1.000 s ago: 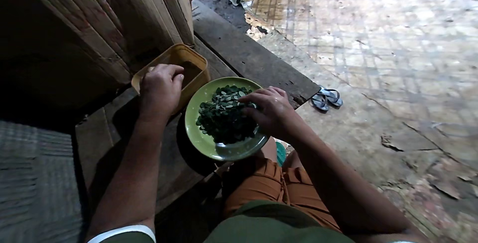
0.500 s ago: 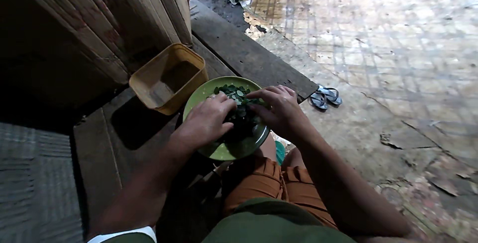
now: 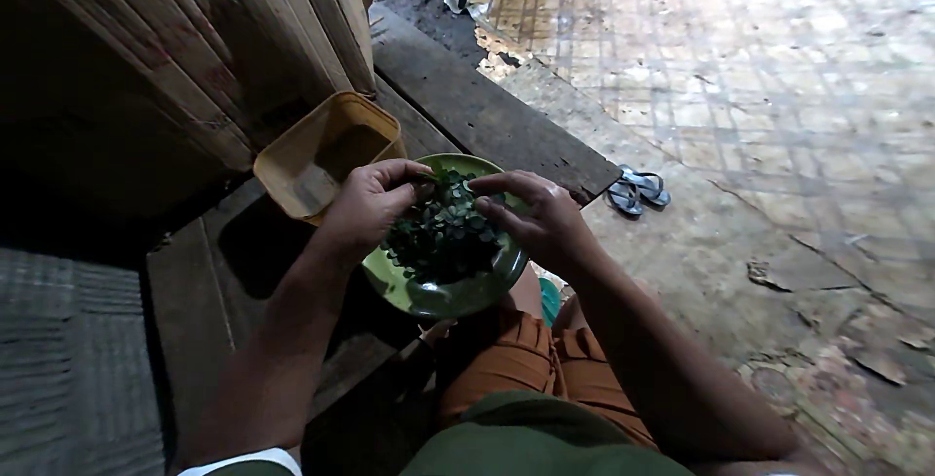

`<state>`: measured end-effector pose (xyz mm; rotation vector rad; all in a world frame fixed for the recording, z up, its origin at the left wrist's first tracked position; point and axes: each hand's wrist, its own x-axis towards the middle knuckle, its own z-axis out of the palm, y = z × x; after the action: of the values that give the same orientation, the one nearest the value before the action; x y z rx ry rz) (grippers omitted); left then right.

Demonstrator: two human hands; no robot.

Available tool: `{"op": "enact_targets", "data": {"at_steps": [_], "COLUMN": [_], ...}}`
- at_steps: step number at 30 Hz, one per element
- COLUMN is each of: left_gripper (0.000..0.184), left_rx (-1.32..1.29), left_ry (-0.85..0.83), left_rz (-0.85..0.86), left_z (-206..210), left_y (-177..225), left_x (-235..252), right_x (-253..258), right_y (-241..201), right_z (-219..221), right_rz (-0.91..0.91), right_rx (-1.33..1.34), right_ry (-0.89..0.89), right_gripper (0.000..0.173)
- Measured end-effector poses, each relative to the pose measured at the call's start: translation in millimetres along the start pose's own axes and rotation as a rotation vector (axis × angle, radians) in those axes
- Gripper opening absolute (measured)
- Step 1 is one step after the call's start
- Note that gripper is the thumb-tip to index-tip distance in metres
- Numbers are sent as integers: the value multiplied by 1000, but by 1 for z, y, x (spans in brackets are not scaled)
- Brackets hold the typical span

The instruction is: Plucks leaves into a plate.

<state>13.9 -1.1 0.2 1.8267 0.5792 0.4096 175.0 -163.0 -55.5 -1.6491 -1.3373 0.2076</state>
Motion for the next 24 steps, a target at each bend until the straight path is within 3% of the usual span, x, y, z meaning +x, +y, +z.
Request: {"op": "enact_targets", "data": {"at_steps": [6, 17, 24], "left_gripper": [11, 14, 33], "left_rx": [-200, -175, 127], "left_ry": [75, 51, 89], "left_rz": [-53, -34, 104], "left_z": [8, 16, 6], "left_y": [0, -2, -3], "left_x": [1, 0, 0], "right_x": [0, -1, -6], "right_y": [-6, -9, -1], "right_z": [7, 11, 4], "right_rz": [52, 66, 62], "right_rx": [167, 147, 128], "right_ry": [7, -7, 58], "right_gripper": [26, 12, 13]}}
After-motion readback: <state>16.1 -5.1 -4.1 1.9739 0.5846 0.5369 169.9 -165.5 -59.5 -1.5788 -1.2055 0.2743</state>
